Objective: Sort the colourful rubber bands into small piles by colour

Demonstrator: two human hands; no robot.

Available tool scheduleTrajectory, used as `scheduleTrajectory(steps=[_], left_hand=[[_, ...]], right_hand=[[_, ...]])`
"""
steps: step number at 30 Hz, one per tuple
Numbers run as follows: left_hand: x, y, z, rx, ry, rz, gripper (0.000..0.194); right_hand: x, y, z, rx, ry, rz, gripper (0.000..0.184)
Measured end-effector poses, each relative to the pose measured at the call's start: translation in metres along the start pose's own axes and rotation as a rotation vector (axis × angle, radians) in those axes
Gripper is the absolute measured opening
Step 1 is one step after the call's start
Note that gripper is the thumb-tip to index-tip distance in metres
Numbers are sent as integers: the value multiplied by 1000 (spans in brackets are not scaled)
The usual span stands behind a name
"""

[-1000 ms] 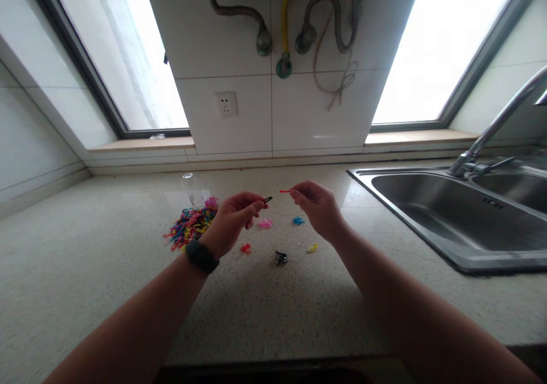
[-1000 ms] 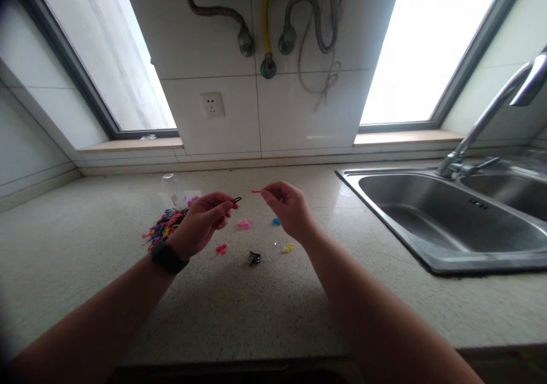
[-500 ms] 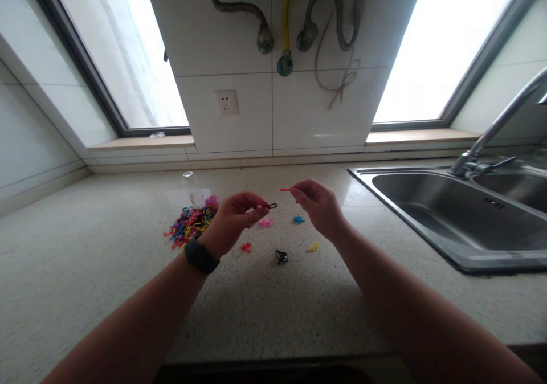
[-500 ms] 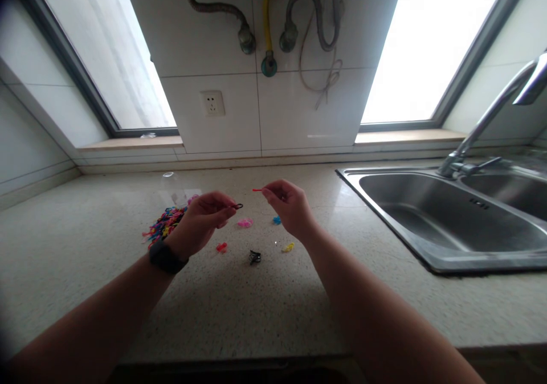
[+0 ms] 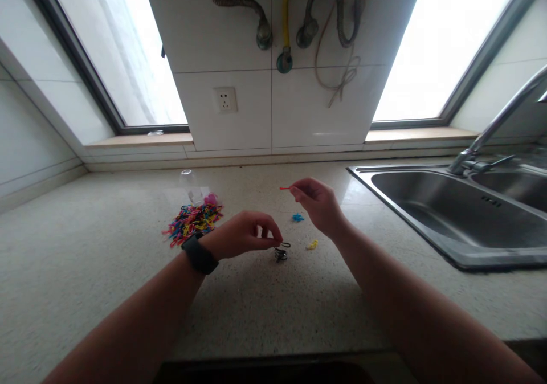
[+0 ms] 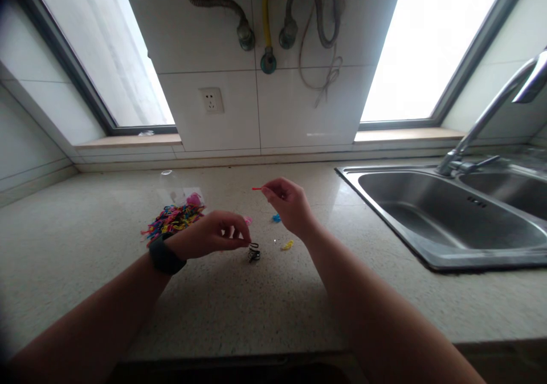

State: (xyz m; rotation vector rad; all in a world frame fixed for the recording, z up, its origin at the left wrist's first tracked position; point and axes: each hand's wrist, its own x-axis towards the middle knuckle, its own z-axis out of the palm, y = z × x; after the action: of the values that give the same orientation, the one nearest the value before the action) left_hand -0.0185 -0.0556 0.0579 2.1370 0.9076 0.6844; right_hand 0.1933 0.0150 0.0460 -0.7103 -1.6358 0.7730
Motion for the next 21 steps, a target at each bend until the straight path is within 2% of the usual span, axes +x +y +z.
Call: scheduleTrajectory(steps=[2, 4, 9, 12, 17, 21], left_hand=[[1, -3, 2, 89, -84, 22, 14], [3, -7, 5, 193, -112, 44, 13], [4, -15, 10, 431, -73, 106, 11], [3, -16, 10, 455, -29, 130, 11], [2, -13, 7, 424, -57, 106, 14], [1, -15, 1, 383, 2, 93, 18]], right_hand=[[0, 0, 0, -17, -9, 4, 18], [-1, 0, 1, -25, -22, 7, 20], [-3, 1, 3, -15, -60, 11, 22], [-4, 1, 4, -18, -83, 11, 22], [-5, 1, 4, -27, -115, 22, 22], [-5, 3, 4, -17, -127, 25, 22]])
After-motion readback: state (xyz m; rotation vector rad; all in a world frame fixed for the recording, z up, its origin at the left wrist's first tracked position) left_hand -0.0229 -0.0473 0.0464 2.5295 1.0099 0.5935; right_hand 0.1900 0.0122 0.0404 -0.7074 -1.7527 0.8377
